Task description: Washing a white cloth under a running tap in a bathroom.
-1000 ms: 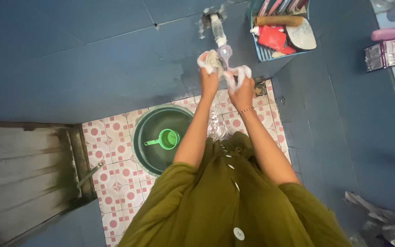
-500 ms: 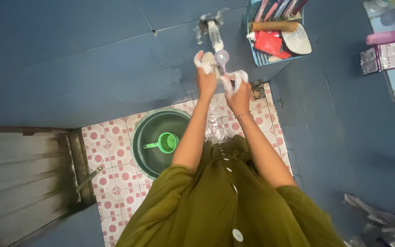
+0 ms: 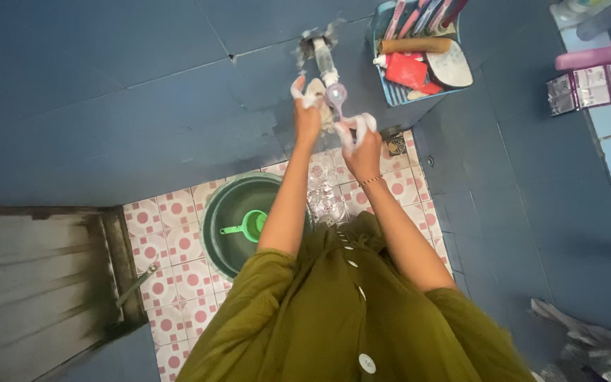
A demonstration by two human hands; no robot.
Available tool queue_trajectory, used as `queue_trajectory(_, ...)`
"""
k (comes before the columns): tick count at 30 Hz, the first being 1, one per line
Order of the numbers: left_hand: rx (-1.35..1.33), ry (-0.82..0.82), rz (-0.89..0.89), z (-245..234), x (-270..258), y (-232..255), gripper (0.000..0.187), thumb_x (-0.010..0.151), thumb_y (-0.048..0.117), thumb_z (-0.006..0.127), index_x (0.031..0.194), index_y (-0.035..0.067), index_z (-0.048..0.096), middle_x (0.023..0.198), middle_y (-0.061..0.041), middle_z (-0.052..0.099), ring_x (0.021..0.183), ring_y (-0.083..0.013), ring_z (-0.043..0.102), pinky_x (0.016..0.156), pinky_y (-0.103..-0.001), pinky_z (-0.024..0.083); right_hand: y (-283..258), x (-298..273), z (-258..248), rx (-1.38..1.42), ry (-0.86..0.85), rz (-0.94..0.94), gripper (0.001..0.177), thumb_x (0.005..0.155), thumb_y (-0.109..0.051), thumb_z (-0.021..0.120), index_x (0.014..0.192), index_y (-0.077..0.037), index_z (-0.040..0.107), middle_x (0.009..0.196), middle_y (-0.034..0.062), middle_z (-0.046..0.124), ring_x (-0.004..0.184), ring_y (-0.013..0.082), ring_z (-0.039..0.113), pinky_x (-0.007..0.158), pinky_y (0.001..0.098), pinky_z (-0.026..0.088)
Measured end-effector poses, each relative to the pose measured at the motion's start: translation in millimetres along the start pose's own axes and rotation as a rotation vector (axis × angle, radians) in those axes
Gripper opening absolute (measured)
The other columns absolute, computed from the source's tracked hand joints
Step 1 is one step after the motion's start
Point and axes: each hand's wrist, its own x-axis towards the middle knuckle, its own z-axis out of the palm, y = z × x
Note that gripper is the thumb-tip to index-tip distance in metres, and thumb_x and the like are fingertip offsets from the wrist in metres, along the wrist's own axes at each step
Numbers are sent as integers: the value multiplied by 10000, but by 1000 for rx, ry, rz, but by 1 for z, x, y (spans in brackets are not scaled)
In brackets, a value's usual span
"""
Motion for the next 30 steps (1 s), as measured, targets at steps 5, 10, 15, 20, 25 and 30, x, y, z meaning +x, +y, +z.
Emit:
queue_trajectory(5,45,22,4,0,4,29,602,928,81,639,1479,89,397,1411,-201,594,1273,-352,611,1065,-411,454,-4,1,-2,21,-5,35,167,970,-153,731,958,-10,647,891,178,634,832,384,641,725,458,516)
queue_trajectory(10,266,-6,4,-14,-30,86,523,979,213,620,1460,171,420,1326,-184,667,1184,-420,646,986,-464,487,1,0,1,31,15,42,162,964,-149,736,955,-9,654,872,174,633,818,375,643,718,449,522)
queue_trajectory(15,348,39,46,-22,-52,118,500,989,265,588,1460,238,422,1260,-180,712,1086,-467,672,919,-512,505,1,0,1,24,13,25,142,957,-129,737,963,-10,660,875,171,648,841,384,644,729,449,519)
queue_trajectory(20,263,-23,64,-23,-36,117,498,996,275,584,1464,211,427,1255,-181,709,1113,-440,677,917,-483,524,-5,2,-1,39,3,66,149,946,-126,743,970,-2,665,878,180,639,820,377,646,717,441,524)
queue_trajectory(25,93,-134,91,-16,25,19,423,945,221,621,1331,62,558,1202,-209,720,1123,-379,709,931,-434,542,-8,3,-3,62,7,79,152,941,-119,752,952,-5,652,896,178,645,826,376,650,713,433,529)
queue_trajectory(30,238,141,147,-13,63,25,312,879,195,725,1107,-16,688,1058,-243,742,1020,-385,721,868,-448,559,-10,5,-3,52,4,94,153,939,-116,757,950,-3,653,899,179,649,824,371,651,718,440,528)
